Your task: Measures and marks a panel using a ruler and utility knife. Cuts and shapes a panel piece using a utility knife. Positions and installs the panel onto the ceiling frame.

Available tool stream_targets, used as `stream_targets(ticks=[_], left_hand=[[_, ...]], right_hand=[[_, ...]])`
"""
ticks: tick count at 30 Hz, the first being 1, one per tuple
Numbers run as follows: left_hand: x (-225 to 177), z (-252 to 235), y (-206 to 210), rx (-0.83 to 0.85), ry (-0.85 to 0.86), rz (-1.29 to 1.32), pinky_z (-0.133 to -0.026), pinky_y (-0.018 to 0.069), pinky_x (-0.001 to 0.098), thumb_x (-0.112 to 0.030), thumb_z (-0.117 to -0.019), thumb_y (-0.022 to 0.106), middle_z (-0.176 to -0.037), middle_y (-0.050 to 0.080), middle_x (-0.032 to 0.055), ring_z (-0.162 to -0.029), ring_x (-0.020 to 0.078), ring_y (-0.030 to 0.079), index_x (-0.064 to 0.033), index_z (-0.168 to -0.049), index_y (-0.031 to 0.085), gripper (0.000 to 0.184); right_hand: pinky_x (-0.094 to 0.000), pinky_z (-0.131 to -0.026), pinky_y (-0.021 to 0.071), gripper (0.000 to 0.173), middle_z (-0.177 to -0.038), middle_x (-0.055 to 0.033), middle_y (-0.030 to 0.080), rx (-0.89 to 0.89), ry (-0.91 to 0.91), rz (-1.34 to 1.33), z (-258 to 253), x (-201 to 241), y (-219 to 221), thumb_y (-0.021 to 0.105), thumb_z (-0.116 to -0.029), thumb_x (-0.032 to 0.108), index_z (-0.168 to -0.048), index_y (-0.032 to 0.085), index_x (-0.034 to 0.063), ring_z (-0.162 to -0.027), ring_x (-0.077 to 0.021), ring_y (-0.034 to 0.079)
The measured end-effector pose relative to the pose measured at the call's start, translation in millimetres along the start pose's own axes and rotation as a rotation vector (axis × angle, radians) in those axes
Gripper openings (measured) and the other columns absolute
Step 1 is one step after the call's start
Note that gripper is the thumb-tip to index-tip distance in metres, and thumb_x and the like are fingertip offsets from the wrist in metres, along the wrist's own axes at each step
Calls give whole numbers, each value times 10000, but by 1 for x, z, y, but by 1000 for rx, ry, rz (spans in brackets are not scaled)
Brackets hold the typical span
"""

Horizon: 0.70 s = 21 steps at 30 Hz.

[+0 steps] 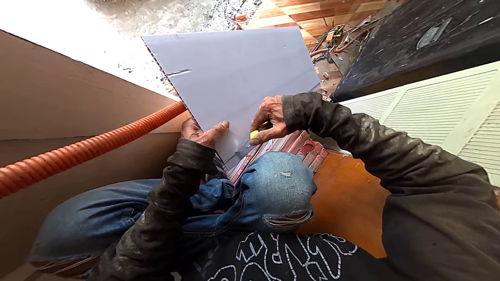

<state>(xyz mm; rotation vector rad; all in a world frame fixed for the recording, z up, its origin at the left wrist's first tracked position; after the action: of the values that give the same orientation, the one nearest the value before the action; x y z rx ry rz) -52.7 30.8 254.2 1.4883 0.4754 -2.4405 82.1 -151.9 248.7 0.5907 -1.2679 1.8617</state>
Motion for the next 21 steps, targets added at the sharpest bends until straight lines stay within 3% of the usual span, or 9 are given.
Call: stream_targets(ticks=[10,13,16,21], left_hand=[[5,-1,0,-34,22,-50,-695,623,216,69,-798,749,-798,736,-56,-712,7,716,-50,-1013,633,272],[5,0,0,-26,30,-45,-700,625,221,70,-802,744,-802,739,-54,-716,10,719,-46,-1011,634,263],[7,-1,0,-18,36,-39,-703,627,226,67,-801,750,-807,743,-50,-723,16,723,-48,-1011,637,265],[4,1,1,-14,67,-12,-703,632,233,70,-803,740,-827,742,-44,-735,24,727,-41,-1039,616,289]], right_hand=[[-500,-661,481,451,-752,-40,683,6,35,61,-1,0,3,610,-961,549,-952,788,135,-748,-224,656],[-523,-751,503,455,-842,-68,713,91,119,94,-1,10,-6,598,-988,544,-1034,783,130,-846,-250,677],[-514,-691,495,462,-787,-54,701,53,71,102,0,5,-2,586,-977,557,-978,784,140,-787,-239,673],[-465,-709,492,417,-777,-68,701,48,81,21,4,7,-1,608,-1005,457,-983,786,81,-768,-216,655]])
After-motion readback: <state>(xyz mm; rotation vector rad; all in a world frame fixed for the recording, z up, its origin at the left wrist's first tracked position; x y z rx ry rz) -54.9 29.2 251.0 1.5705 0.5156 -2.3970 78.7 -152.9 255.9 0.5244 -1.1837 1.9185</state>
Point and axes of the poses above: each hand's wrist, its own z-axis away from the middle knuckle, its own y-axis out of the palm, x = y × z, the point moved 1 cm from there along -z, towards the middle knuckle
